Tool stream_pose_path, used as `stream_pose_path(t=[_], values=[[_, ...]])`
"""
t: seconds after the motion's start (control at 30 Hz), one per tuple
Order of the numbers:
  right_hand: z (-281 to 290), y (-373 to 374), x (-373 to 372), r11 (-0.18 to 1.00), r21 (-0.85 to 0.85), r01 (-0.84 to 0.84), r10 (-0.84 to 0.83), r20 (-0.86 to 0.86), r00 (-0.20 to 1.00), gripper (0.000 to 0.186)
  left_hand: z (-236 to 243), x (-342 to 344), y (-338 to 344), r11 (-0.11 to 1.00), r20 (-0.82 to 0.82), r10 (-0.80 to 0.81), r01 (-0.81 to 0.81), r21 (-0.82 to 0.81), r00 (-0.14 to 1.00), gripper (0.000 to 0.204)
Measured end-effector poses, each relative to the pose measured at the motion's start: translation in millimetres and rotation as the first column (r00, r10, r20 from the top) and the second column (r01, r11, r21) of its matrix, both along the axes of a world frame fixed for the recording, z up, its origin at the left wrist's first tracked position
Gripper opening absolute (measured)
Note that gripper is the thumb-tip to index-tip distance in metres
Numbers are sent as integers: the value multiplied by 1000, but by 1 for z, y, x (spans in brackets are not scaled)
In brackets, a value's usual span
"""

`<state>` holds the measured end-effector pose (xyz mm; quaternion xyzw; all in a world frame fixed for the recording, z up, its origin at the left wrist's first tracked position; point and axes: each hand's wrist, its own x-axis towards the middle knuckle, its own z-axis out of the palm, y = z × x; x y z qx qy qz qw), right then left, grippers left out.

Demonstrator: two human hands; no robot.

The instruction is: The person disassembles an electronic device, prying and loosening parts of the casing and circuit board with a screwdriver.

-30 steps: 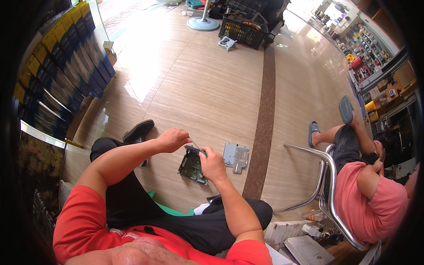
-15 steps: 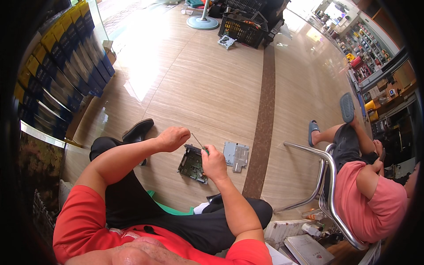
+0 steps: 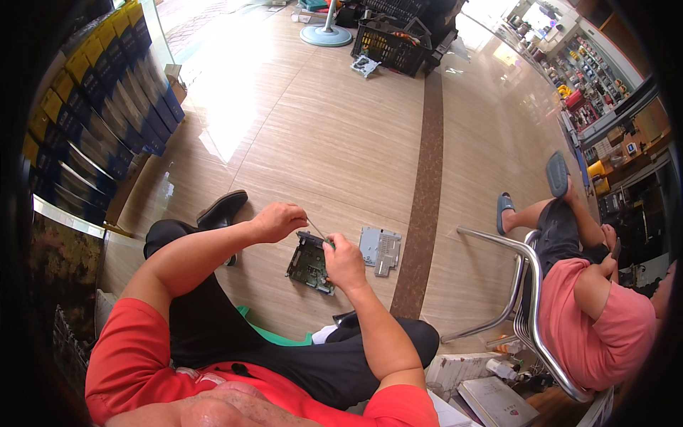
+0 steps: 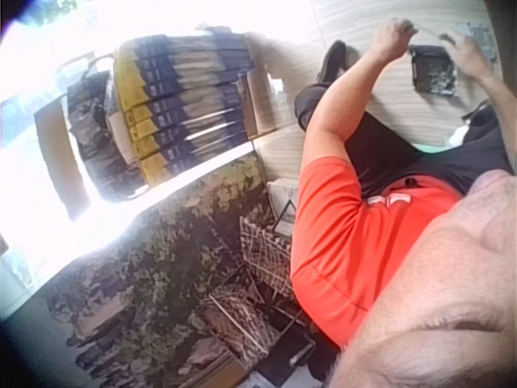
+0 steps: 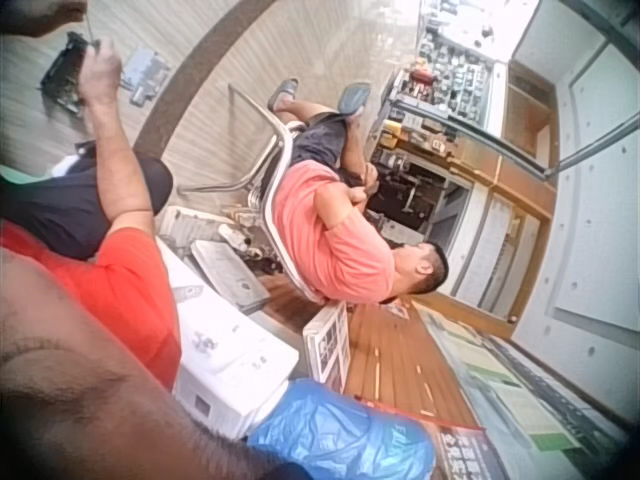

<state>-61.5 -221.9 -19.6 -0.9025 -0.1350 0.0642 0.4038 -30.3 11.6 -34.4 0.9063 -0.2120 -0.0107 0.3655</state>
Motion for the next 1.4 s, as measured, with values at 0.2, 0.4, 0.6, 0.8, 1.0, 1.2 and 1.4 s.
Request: stream_pose_path(t=[0.2, 0.4, 0.6, 0.8, 1.0, 1.2, 1.4], values=[[1, -1, 0, 1000, -20, -9, 9, -3, 1000, 22, 2, 0, 0, 1000, 20, 6, -6, -21, 1000, 18], [2, 1, -1, 1000, -28, -12, 12, -22, 1000, 21, 0, 1, -1, 997, 17, 22, -20, -81, 1000, 19], [4, 3, -1, 1000, 0, -31, 31, -3, 1000, 21, -2, 4, 2, 999, -19, 43, -44, -27, 999, 26], [1, 2, -3, 999, 20, -36, 36, 25, 999, 20, -1, 2, 0, 998, 7, 65, -65, -27, 998, 26], [1, 2, -3, 999, 28, -30, 30, 21, 999, 20, -1, 2, -1, 996, -19, 86, -87, -35, 996, 24], [1, 2, -3, 999, 19, -39, 38, 9, 999, 20, 5, 0, -1, 992, -32, 73, -76, -96, 997, 29], [1, 2, -3, 999, 28, -37, 36, 17, 999, 20, 5, 0, -1, 993, -60, 73, -78, -85, 996, 30]])
